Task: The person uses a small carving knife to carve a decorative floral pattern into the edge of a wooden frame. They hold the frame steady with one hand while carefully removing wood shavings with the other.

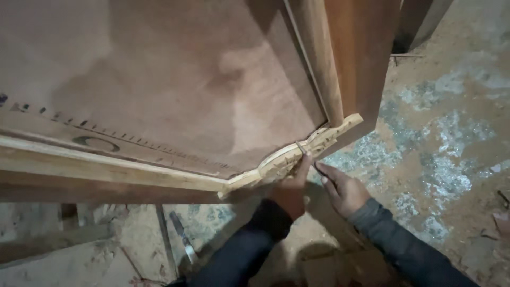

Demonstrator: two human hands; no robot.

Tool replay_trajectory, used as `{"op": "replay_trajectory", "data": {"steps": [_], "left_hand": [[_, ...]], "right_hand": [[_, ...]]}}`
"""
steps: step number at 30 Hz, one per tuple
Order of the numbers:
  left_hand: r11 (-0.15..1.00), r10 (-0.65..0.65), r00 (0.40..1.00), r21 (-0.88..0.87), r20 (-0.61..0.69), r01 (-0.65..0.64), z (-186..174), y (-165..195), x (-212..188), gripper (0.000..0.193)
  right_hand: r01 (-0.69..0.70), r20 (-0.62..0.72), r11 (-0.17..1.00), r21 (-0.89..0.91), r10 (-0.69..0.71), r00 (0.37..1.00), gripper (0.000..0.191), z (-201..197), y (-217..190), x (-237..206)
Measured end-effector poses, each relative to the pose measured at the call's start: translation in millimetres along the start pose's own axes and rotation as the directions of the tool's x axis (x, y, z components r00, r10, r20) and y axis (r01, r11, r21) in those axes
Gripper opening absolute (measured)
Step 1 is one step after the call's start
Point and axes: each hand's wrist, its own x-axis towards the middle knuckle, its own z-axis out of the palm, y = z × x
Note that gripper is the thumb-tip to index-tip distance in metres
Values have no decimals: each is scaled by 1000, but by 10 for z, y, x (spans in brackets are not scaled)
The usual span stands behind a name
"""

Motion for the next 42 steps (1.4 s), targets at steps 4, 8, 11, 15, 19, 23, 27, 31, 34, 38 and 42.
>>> {"op": "replay_trajectory", "data": {"steps": [4,8,11,15,19,23,27,31,34,38,42], "left_hand": [[1000,6,986,26,168,-10,34,-63,16,85],[988,-124,976,117,177,104,-53,-11,77,95],[982,-187,925,63,331,176,-159,102,70,103],[986,-165,914,38,370,162,-203,172,90,111],[970,140,980,218,-142,-106,-113,101,113,109],[979,-160,912,180,378,98,-39,104,94,87],[975,-201,944,150,262,166,-128,183,139,80],[985,-172,902,91,395,148,-217,208,108,99],[991,-87,963,124,256,57,-161,162,53,97],[970,122,992,217,-32,-112,-24,130,58,101],[940,75,997,334,-16,-65,-13,143,98,90]], "right_hand": [[-138,35,990,7,138,990,43,32,63,-29],[-107,25,994,6,107,994,43,53,122,-50],[-86,44,996,26,85,995,43,38,158,-38],[-76,32,997,3,76,997,40,12,196,-21],[-37,57,999,15,36,998,41,-1,267,-33],[-55,51,996,67,52,997,43,6,351,-60],[-15,48,1000,12,14,999,41,41,414,-46],[-140,26,986,91,138,990,40,75,449,-96],[-161,36,980,121,158,987,40,73,466,-154],[-57,51,992,116,51,997,41,47,469,-141],[-42,46,997,70,39,998,41,33,445,-29]]}}
